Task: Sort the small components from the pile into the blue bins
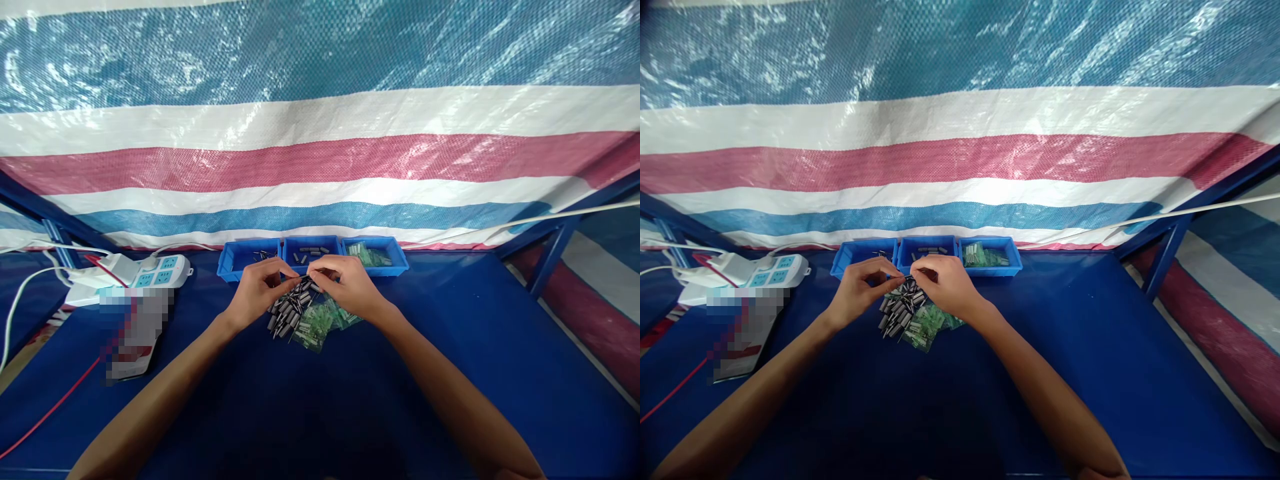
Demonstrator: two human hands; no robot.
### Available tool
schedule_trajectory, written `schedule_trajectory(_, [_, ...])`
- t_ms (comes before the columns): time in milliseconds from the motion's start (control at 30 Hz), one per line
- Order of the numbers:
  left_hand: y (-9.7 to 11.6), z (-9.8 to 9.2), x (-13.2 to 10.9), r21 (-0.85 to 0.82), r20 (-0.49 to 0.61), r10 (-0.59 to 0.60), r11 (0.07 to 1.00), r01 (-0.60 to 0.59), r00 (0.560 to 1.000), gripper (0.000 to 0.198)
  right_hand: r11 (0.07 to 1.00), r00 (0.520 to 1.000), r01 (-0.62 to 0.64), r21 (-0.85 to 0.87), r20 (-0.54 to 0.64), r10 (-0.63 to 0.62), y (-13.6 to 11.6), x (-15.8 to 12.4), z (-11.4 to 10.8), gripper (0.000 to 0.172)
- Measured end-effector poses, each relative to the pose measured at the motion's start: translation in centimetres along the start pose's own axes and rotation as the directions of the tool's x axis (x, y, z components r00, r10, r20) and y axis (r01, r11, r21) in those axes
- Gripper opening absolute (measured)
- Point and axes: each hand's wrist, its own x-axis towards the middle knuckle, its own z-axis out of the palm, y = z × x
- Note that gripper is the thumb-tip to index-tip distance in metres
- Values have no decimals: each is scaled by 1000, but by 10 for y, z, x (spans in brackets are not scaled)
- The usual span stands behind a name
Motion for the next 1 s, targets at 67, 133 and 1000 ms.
schedule_trajectory(67, [0, 0, 0, -1, -3, -4, 1000, 4, 1000, 14, 1000, 1000, -3, 15, -12, 3, 0, 0, 0, 21])
schedule_trajectory(133, [1, 0, 0, -5, -7, -1, 1000, 1, 1000, 14, 999, 999, -6, 35, -32, 7, 0, 0, 0, 20])
schedule_trajectory(1000, [1, 0, 1, -1, -7, 14, 1000, -14, 1000, 17, 996, 999, -35, 76, -24, 37, 0, -1, 1, 20])
